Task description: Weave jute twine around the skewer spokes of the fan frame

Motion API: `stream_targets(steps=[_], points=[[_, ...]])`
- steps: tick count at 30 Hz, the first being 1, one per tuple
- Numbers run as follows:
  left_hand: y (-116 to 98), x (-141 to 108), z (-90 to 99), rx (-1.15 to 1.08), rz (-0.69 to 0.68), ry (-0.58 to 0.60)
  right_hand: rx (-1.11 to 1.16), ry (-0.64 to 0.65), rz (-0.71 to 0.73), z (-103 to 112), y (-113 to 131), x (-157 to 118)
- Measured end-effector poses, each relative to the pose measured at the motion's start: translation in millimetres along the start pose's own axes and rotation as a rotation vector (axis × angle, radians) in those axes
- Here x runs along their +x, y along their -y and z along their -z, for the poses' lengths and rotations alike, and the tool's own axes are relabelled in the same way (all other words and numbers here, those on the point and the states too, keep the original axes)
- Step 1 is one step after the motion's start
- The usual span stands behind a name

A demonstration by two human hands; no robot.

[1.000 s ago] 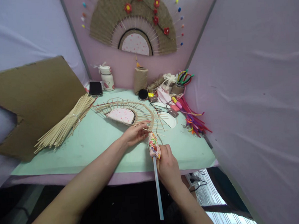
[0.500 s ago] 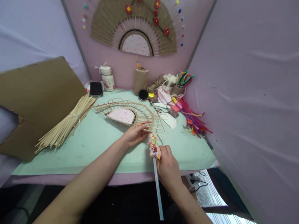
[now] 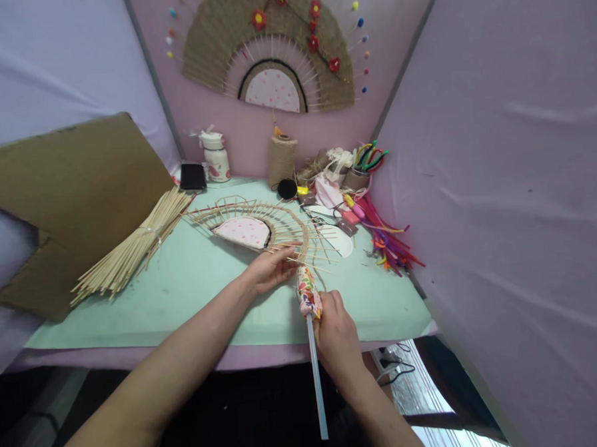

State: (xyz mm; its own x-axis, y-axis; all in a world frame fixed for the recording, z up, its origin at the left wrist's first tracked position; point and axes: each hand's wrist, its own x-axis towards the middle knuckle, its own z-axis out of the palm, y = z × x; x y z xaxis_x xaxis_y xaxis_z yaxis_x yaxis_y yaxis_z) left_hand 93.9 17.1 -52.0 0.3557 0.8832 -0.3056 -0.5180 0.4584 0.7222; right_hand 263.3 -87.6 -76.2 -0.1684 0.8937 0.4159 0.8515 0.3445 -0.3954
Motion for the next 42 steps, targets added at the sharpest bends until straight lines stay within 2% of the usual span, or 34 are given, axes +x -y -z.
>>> stream_targets(steps=[15, 22, 25, 27, 31, 34, 36, 39, 42], points=[[-2, -3, -3.2, -0.007, 0.008, -0.016, -0.012, 0.005, -0.021, 2, 1, 1], [2, 3, 2.7, 0.025, -0.011, -0.008, -0.071, 0.029, -0.045, 8, -9, -4], [3, 5, 4.3, 0.028, -0.015, -0.007, -0.124, 0.031, -0.064, 16, -26, -7], [3, 5, 5.0, 0.029, -0.015, -0.001, -0.153, 0.021, -0.093, 23, -46, -4], [3, 6, 6.6, 0.029, -0.022, 0.014, -0.196, 0.074, -0.153, 34, -105, 16], [3, 7, 7.6, 0.031, -0.025, 0.023, -0.215, 0.177, -0.078, 36, -152, 37], [3, 7, 7.8, 0.031, -0.027, 0.027, -0.248, 0.250, -0.046, 37, -174, 47], [3, 6, 7.3, 0.024, -0.031, 0.028, -0.323, 0.291, -0.098, 43, -182, 51], [3, 7, 6.7, 0.016, -0.029, 0.028, -0.299, 0.137, -0.128, 56, -155, 44]])
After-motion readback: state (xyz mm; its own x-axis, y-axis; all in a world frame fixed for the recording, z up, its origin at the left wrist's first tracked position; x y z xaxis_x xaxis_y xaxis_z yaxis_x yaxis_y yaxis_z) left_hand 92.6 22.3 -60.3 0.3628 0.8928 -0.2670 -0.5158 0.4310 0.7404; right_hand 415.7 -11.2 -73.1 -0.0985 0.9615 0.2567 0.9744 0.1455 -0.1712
